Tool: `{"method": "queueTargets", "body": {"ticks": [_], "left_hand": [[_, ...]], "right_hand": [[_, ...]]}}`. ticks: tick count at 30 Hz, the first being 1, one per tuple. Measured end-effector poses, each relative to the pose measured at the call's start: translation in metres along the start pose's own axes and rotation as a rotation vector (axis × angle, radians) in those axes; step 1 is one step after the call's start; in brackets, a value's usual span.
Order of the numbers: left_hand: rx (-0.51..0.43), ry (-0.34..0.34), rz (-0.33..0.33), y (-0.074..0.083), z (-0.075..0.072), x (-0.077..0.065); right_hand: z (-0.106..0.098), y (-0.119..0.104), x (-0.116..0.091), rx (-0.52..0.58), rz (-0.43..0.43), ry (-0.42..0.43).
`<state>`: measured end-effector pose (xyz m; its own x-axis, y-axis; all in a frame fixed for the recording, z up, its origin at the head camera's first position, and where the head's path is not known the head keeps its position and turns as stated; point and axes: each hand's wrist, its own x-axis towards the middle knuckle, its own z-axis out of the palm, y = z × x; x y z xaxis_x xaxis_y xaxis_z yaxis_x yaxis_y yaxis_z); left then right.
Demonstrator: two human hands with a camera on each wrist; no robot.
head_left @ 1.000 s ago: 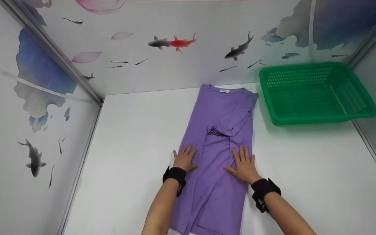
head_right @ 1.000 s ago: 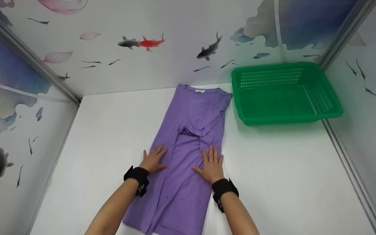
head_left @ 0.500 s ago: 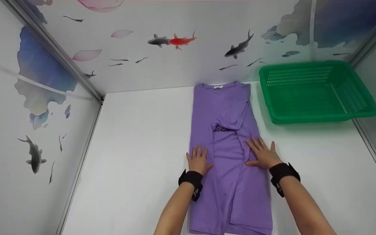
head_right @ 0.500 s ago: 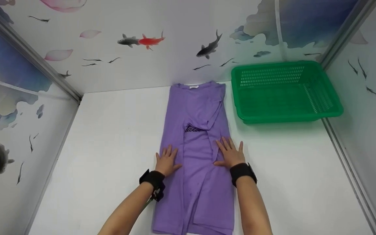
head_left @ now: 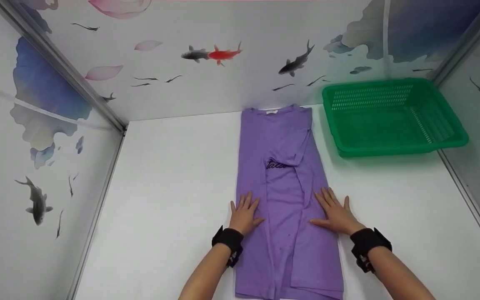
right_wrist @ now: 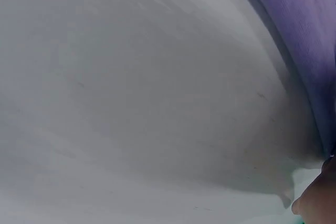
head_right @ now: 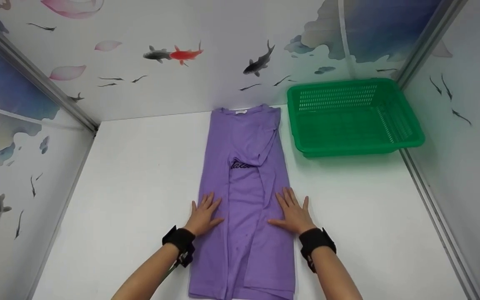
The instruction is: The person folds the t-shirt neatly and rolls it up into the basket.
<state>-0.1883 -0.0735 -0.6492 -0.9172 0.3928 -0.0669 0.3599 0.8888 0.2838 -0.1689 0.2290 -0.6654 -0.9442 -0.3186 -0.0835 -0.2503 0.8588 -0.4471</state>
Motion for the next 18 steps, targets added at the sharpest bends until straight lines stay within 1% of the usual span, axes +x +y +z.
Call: {"method": "queueTargets", "body": {"ticks": [5, 7, 10, 15, 18], "left_hand": [[0.064, 0.003, 0.111, -0.009, 0.003, -0.025], [0.078, -0.002, 0.152, -0.013, 0.004, -0.036], [0.075, -0.006, 0.197, -0.017, 0.005, -0.053], [0.098, 0.034, 0.292, -0.020, 0.010, -0.080], [0.112, 0.052, 0.360, -0.021, 0.013, -0.098]], "right_hand": [[0.010, -0.002, -0.024, 0.036, -0.029, 0.055], [0.015, -0.004, -0.036, 0.043, -0.051, 0.082], [0.020, -0.007, -0.053, 0.028, -0.103, 0.132], [0.028, -0.016, -0.080, 0.010, -0.190, 0.213], [0.034, -0.023, -0.098, 0.018, -0.243, 0.236]]}}
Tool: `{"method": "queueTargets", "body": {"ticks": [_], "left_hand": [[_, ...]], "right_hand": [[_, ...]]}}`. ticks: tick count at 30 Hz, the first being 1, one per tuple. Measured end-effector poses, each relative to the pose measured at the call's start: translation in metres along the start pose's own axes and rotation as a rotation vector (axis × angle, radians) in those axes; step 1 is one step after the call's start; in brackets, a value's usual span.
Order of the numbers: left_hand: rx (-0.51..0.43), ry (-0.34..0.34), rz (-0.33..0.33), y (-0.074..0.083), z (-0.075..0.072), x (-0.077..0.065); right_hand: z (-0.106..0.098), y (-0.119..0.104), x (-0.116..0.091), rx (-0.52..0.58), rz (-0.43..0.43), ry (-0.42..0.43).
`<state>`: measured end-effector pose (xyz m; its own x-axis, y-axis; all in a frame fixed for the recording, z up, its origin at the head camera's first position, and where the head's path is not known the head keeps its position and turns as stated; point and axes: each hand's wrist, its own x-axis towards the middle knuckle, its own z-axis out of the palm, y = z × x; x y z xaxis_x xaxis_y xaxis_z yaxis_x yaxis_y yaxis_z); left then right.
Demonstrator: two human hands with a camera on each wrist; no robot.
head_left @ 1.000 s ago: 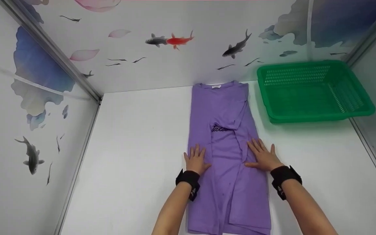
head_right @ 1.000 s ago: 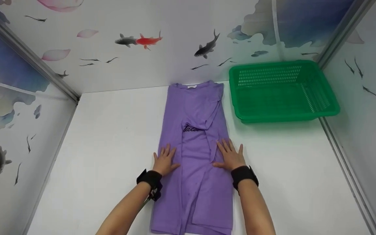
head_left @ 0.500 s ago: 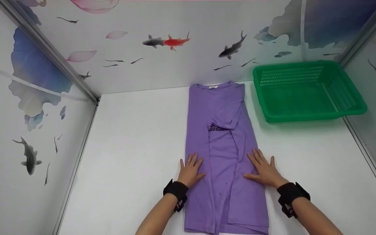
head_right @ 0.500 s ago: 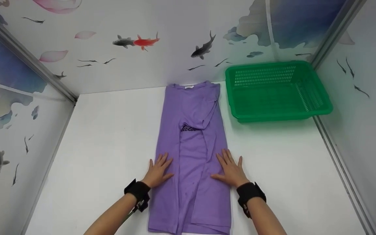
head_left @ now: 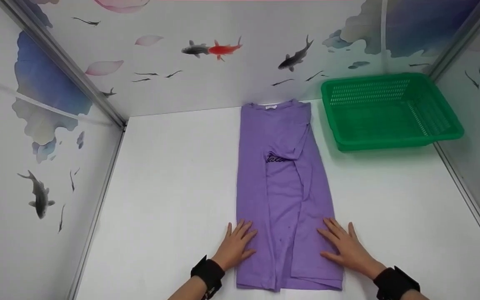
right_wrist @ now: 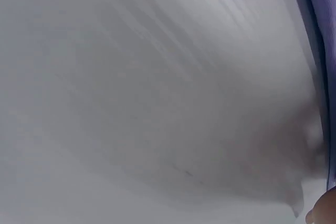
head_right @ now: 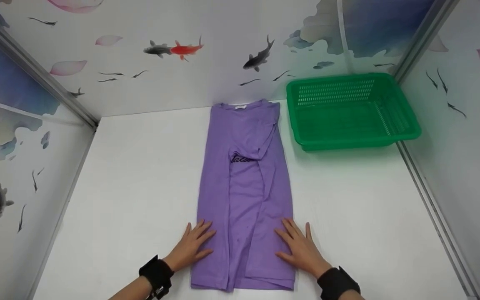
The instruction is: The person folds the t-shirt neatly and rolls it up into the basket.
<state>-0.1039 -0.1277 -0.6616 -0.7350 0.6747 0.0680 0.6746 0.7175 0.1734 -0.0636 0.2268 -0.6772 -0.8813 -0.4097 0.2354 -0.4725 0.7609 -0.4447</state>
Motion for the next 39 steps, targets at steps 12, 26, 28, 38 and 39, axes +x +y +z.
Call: {"method": "queueTargets", "body": {"ticks": [12, 26, 28, 38, 39], "left_hand": [[-0.173, 0.153, 0.274, 0.008, 0.007, -0.054], [-0.111, 0.221, 0.368, 0.007, 0.011, -0.060], [-0.078, 0.230, 0.358, 0.008, 0.010, -0.057], [-0.048, 0.196, 0.298, 0.011, -0.011, -0.038], [-0.054, 0.178, 0.289, 0.011, -0.013, -0.036]], "right_hand": [[0.006, -0.018, -0.044, 0.034, -0.318, 0.084], [-0.001, -0.012, -0.050, 0.170, -0.419, 0.134], [-0.001, -0.012, -0.047, 0.178, -0.414, 0.146], [-0.011, -0.016, -0.030, 0.218, -0.285, 0.169], [-0.012, -0.016, -0.028, 0.203, -0.279, 0.171]]}}
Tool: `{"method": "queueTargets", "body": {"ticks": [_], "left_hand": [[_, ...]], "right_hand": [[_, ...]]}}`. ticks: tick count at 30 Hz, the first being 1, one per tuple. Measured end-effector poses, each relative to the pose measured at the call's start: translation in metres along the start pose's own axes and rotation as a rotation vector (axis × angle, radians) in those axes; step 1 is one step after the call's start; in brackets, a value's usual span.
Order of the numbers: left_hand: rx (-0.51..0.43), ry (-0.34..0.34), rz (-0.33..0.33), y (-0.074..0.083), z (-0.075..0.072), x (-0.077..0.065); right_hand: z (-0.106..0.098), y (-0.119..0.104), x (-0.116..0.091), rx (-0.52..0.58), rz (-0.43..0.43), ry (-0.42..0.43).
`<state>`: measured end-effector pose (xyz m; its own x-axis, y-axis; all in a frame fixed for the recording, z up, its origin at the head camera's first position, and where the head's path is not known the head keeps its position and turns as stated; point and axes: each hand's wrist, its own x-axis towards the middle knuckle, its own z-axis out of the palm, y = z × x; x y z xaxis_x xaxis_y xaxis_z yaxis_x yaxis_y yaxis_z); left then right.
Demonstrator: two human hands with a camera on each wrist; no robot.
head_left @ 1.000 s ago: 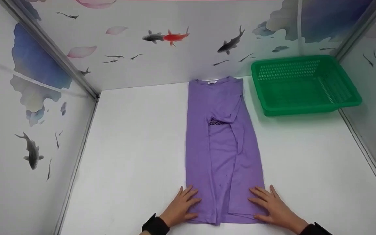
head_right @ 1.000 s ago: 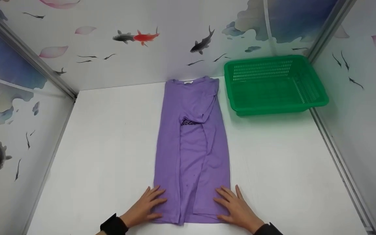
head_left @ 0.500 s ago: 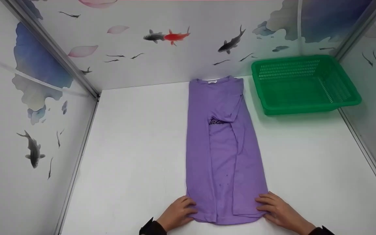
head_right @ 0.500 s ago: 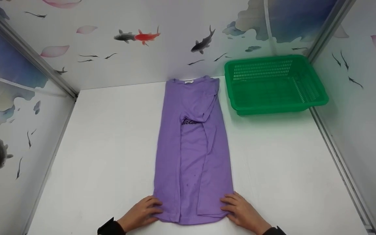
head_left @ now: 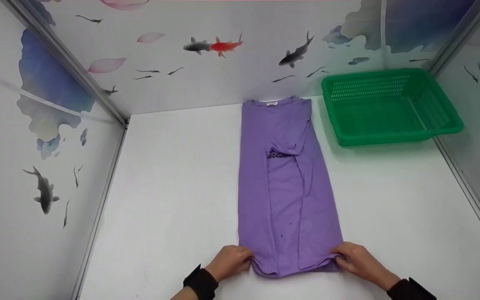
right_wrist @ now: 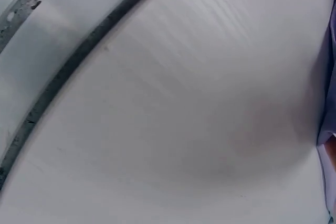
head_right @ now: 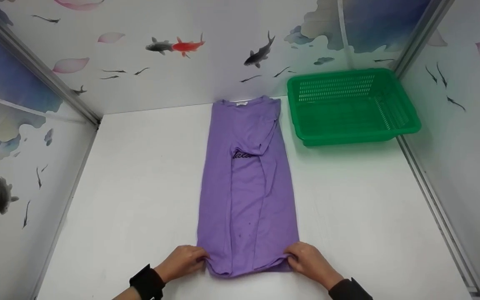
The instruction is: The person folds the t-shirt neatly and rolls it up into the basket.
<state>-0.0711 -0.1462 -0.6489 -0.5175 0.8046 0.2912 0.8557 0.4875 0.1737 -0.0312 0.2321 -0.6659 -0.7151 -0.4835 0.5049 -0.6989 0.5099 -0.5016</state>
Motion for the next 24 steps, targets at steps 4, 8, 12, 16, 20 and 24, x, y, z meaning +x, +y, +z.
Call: {"method": "queueTargets", "body": {"ticks": [4, 8, 12, 16, 20, 24], "left_hand": [[-0.021, -0.035, -0.041, -0.004, -0.008, 0.010], [-0.079, 0.012, -0.086, -0.009, -0.016, 0.021], [-0.166, 0.057, -0.138, -0.017, -0.023, 0.034], [-0.209, 0.066, -0.181, -0.028, -0.028, 0.047], [-0.224, 0.040, -0.212, -0.041, -0.032, 0.059], [-0.253, -0.020, -0.274, -0.054, -0.033, 0.071]], "right_hand": [[-0.006, 0.001, 0.011, -0.038, 0.049, -0.020], [-0.013, 0.003, 0.024, -0.045, 0.117, -0.031], [-0.020, 0.007, 0.038, -0.028, 0.150, -0.042], [-0.028, 0.014, 0.052, 0.020, 0.189, -0.087], [-0.037, 0.023, 0.068, 0.037, 0.260, -0.172], [-0.041, 0.036, 0.085, 0.064, 0.366, -0.251]]}}
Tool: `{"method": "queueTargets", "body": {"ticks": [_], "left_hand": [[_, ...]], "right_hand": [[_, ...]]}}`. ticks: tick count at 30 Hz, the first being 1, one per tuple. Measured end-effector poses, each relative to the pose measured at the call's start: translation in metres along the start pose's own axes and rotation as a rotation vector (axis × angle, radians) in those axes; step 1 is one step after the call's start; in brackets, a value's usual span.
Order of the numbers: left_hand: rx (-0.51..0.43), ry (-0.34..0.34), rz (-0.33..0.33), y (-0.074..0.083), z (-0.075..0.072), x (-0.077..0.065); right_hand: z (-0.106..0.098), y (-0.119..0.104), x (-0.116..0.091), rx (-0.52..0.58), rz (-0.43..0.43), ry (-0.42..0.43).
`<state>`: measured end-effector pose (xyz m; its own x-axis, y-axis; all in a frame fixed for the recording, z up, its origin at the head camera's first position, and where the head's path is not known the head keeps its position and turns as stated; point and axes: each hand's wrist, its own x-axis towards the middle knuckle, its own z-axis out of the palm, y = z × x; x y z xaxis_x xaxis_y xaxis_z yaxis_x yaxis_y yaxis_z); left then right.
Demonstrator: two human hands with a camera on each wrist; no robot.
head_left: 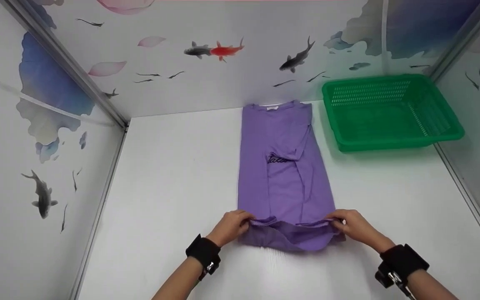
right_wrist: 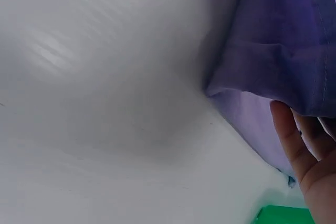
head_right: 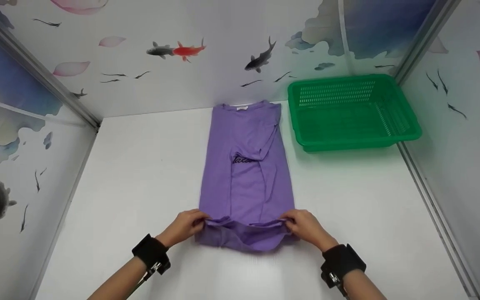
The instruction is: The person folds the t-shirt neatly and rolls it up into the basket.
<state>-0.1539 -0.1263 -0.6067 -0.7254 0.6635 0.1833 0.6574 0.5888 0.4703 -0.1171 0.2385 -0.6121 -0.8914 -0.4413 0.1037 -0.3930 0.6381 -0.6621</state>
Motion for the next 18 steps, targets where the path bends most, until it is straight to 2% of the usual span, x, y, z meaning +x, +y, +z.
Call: {"method": "queueTargets", "body": {"ticks": [5, 9, 14, 18], "left_hand": [[-0.044, -0.065, -0.140, -0.012, -0.003, 0.018], [-0.085, -0.076, -0.250, -0.024, 0.001, 0.027], [-0.141, -0.065, -0.376, -0.036, 0.012, 0.034], [-0.178, -0.050, -0.417, -0.040, 0.018, 0.037]], "right_hand": [[-0.004, 0.014, 0.022, 0.117, 0.162, -0.062], [-0.003, 0.025, 0.036, 0.203, 0.280, -0.056], [0.004, 0.035, 0.043, 0.187, 0.357, 0.016], [0.007, 0.038, 0.045, 0.168, 0.391, 0.039]]}}
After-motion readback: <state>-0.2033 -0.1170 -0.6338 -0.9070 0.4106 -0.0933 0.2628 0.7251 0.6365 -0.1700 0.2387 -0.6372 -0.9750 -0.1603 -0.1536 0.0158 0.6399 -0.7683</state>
